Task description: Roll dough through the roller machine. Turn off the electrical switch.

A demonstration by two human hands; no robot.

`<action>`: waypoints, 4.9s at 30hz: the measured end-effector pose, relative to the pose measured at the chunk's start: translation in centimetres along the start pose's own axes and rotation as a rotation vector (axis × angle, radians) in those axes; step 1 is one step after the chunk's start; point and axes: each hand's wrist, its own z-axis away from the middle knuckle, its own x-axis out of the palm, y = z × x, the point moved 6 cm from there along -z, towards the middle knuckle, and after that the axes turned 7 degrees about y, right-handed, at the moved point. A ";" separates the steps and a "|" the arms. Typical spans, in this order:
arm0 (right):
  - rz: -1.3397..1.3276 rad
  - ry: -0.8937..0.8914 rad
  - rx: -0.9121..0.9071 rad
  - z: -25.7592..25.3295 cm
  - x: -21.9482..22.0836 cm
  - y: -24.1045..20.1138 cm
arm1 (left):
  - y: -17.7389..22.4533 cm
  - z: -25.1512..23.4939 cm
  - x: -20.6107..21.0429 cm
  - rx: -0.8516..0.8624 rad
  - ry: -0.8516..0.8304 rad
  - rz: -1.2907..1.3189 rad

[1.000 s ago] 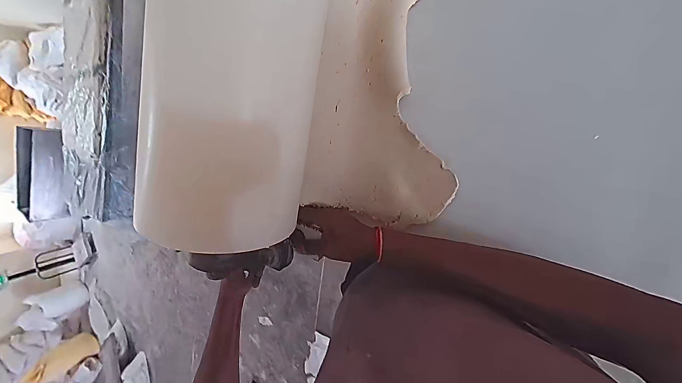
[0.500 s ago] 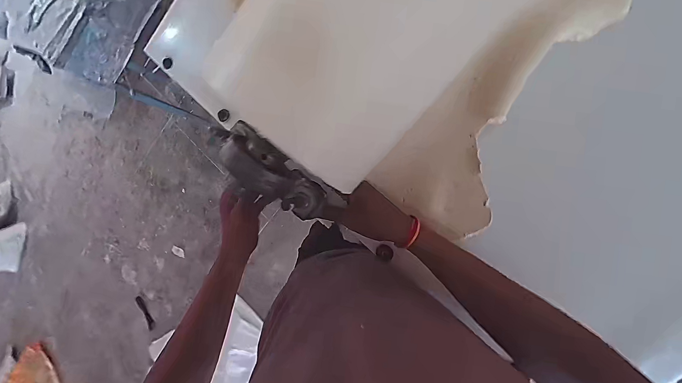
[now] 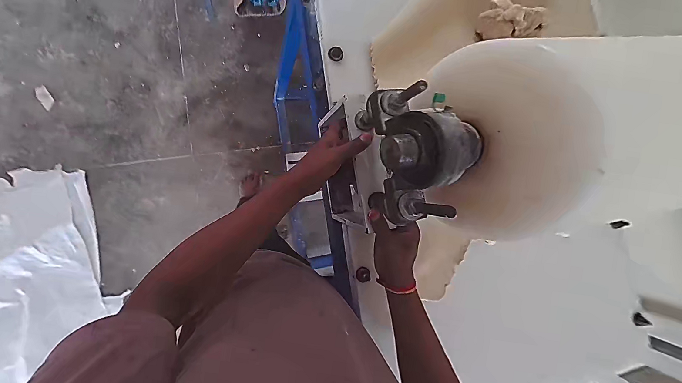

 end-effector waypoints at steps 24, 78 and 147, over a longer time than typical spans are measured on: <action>0.090 0.215 -0.032 0.9 -0.4 -1.5 | 0.0 1.5 2.9 -0.251 0.037 0.202; 0.025 0.298 0.085 1.3 0.3 -2.4 | 0.1 2.0 2.6 -0.378 -0.027 0.200; -0.103 0.071 0.167 0.1 -0.7 -1.9 | -0.6 -1.3 3.3 -0.451 -0.107 0.584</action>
